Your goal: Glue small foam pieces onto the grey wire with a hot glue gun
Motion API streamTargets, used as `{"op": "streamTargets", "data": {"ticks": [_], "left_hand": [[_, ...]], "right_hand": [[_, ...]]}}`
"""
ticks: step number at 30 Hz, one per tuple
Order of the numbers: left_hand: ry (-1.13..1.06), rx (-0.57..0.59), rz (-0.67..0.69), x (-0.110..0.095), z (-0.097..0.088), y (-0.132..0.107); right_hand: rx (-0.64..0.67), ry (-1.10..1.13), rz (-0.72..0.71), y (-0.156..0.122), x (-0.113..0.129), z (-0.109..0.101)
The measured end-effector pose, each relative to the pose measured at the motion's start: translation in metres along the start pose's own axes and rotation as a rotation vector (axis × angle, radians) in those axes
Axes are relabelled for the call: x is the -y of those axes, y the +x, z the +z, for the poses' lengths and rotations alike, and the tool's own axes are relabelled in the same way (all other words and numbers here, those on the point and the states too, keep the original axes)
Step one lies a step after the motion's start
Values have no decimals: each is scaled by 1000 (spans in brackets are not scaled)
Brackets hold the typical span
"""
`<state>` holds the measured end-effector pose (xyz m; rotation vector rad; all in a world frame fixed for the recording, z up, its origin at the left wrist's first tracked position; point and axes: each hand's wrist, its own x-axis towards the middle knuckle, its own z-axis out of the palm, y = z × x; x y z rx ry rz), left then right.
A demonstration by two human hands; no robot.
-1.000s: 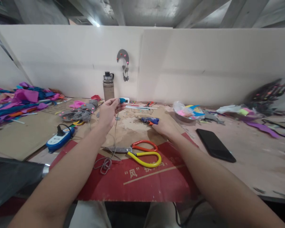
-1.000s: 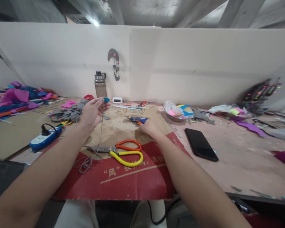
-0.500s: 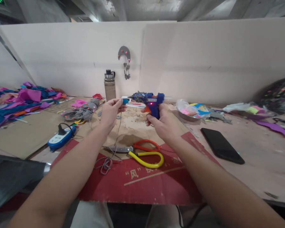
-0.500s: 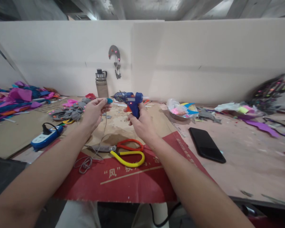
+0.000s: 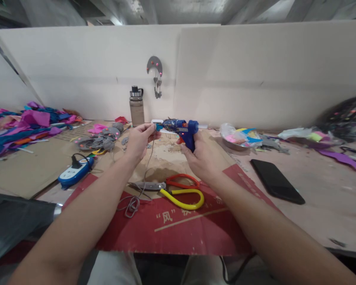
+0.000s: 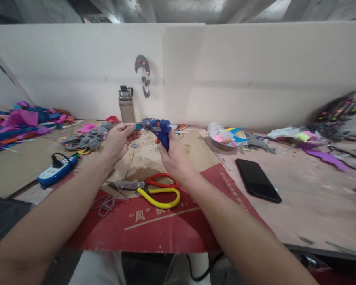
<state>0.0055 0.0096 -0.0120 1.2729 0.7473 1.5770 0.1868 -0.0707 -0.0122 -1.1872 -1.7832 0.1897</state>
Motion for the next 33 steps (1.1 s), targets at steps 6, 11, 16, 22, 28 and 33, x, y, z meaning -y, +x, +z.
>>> {"op": "streamTargets", "data": {"ticks": [6, 11, 16, 22, 28, 33], "left_hand": [[-6, 29, 8, 2, -1, 1], [-1, 37, 7, 3, 0, -1], [22, 35, 7, 1, 1, -2], [41, 10, 20, 2, 0, 1], [20, 24, 21, 3, 2, -1], [17, 20, 25, 2, 2, -1]], "right_hand": [[-13, 27, -15, -1, -6, 5], [-13, 12, -41, -2, -7, 7], [-18, 21, -51, -2, -8, 8], [-51, -26, -57, -1, -9, 7], [-63, -39, -81, -1, -11, 10], [-51, -42, -69, -1, -11, 10]]}}
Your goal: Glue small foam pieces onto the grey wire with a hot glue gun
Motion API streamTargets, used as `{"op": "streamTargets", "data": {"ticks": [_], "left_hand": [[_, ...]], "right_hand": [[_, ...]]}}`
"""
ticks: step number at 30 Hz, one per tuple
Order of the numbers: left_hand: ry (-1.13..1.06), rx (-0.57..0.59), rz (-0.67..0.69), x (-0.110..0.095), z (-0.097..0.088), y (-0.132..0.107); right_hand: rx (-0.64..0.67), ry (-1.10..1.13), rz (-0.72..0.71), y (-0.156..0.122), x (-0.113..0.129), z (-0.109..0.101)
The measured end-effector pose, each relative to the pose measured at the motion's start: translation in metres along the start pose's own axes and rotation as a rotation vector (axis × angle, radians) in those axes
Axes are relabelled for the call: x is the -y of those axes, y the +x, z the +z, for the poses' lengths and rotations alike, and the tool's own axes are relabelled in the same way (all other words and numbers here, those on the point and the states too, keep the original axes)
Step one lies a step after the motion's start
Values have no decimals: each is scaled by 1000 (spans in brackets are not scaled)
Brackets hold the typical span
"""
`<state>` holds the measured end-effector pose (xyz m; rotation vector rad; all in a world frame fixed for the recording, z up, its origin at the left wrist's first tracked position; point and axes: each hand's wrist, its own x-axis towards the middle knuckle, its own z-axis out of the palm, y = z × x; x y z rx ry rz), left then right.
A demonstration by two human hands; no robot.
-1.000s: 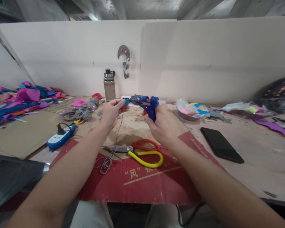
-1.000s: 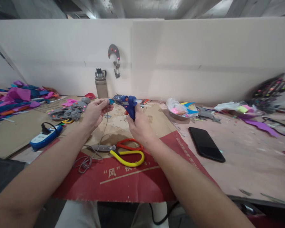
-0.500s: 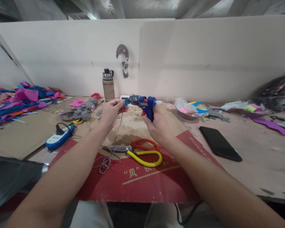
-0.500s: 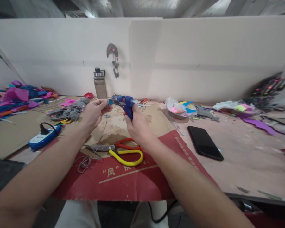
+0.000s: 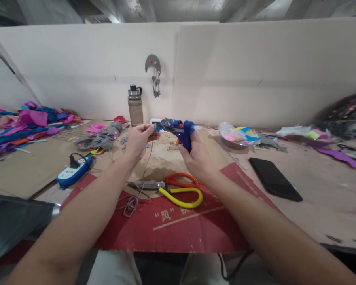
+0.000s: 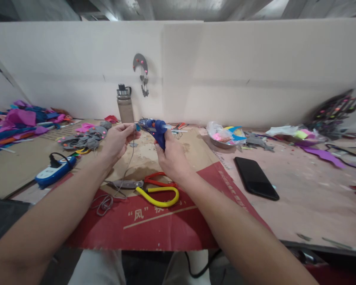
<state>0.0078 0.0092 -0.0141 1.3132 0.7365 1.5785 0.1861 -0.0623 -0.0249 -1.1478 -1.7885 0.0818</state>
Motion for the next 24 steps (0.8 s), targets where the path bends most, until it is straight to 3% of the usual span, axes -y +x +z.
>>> {"op": "streamTargets", "data": {"ticks": [24], "left_hand": [[4, -29, 9, -2, -3, 3]], "right_hand": [[-12, -32, 17, 0, 2, -2]]}}
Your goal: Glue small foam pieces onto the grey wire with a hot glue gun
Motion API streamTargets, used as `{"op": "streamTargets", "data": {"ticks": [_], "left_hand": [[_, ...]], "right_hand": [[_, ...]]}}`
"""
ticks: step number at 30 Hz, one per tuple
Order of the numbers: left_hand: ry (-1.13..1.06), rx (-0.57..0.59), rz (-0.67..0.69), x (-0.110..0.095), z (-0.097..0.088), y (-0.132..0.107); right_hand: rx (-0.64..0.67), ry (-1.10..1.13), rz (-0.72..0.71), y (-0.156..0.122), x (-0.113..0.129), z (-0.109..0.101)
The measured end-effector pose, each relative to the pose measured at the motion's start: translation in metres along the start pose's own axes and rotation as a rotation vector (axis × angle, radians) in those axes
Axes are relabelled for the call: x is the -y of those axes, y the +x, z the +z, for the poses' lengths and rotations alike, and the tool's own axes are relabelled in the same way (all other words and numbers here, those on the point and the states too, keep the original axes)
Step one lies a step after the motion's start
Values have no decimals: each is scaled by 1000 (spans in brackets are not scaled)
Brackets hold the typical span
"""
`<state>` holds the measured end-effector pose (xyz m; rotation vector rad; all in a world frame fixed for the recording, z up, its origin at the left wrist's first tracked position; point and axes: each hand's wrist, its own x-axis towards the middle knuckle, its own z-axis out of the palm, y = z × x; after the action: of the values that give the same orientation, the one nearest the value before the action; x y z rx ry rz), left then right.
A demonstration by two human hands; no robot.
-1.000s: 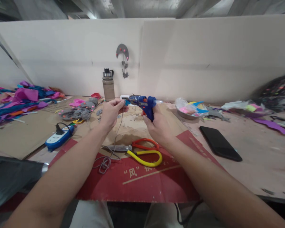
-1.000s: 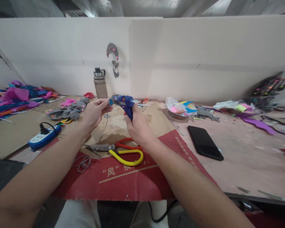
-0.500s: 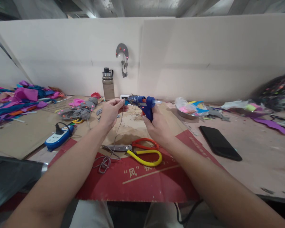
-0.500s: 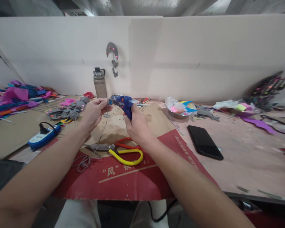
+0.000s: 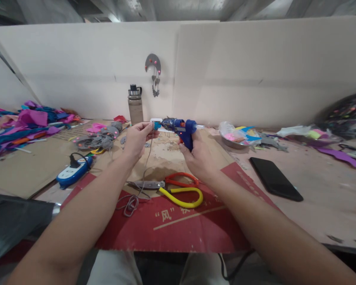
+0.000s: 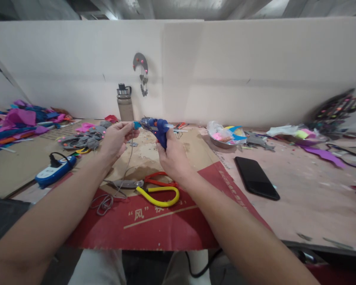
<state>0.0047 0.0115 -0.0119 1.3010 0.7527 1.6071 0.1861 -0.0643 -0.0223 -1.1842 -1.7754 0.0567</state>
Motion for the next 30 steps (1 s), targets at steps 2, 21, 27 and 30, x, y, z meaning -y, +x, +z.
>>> {"op": "streamTargets", "data": {"ticks": [2, 21, 27, 30], "left_hand": [[-6, -4, -1, 0, 0, 0], [45, 3, -22, -1, 2, -3], [50, -15, -16, -1, 0, -2], [121, -38, 46, -3, 2, -3]], "right_hand": [[-2, 9, -1, 0, 0, 0], [5, 32, 13, 0, 3, 0], [-37, 125, 149, 7, -8, -1], [63, 116, 295, 12, -28, 1]]}}
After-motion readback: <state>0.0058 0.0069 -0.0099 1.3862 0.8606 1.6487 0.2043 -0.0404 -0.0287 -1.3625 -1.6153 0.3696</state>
